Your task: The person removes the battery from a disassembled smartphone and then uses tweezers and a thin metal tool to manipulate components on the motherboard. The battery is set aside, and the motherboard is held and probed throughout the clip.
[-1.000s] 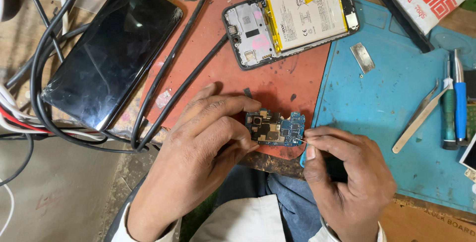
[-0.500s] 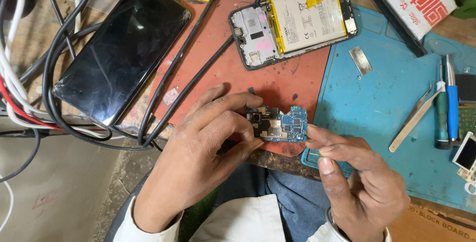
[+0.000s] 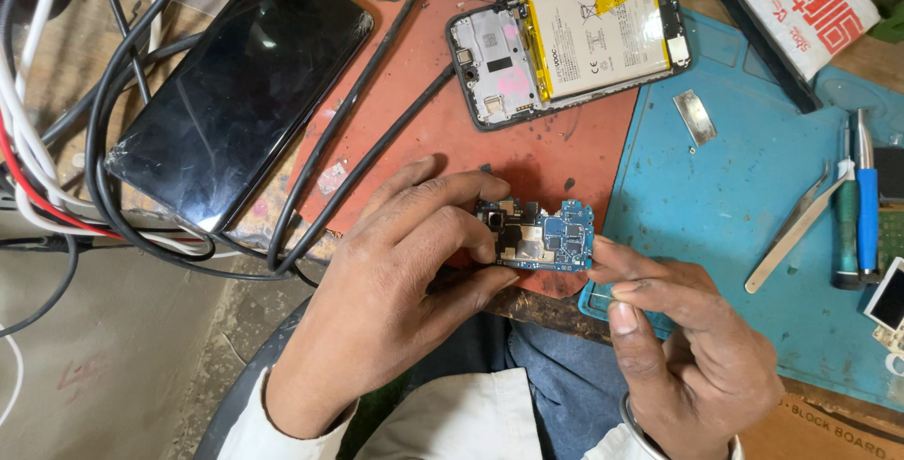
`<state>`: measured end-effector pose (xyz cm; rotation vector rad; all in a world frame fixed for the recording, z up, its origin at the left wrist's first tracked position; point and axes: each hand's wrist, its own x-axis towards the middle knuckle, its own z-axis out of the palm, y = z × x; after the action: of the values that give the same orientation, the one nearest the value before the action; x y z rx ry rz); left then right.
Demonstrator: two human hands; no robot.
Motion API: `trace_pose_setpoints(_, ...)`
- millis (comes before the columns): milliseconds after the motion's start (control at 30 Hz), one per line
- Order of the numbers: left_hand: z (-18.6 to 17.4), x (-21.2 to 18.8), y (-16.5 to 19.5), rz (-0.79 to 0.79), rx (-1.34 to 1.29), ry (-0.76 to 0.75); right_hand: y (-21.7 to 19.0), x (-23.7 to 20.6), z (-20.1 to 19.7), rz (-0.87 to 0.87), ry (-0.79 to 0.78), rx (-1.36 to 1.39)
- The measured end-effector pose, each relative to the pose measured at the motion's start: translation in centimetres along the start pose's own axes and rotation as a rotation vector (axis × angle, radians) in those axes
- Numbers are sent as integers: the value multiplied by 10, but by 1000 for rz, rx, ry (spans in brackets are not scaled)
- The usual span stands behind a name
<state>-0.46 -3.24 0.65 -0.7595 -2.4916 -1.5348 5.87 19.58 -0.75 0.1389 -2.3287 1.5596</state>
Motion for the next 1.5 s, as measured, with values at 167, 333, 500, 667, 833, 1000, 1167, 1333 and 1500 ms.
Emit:
trace_pose_setpoints(167, 2, 0, 1, -10, 19, 18, -1, 3, 1, -13, 1, 7)
trace_pose_setpoints(333, 2, 0, 0, -4, 19, 19, -3, 4, 2, -27, 11, 39)
trace_pose_setpoints(500, 2, -1, -1, -6, 9, 17, -2, 2, 2, -12, 19, 19)
trace_pose_setpoints(667, 2, -2, -1, 4, 4, 23, 1, 2, 0, -37, 8, 51)
trace_pose_setpoints(833, 1, -2, 0, 1, -7, 23, -1, 1, -1, -33, 1, 37)
trace_pose_setpoints(1000, 1, -2, 0, -13, -28, 27, -1, 1, -2, 17, 6, 3)
trace_pose_setpoints(1167, 0, -3, 0, -29, -48, 18, -1, 2, -3, -10, -6, -27)
trace_pose_setpoints(1333, 1, -3, -1, -31, -50, 25, 0, 4, -3, -45, -25, -59)
trace_pose_setpoints(1500, 2, -4, -1, -44, -57, 27, 1, 5, -1, -32, 4, -130)
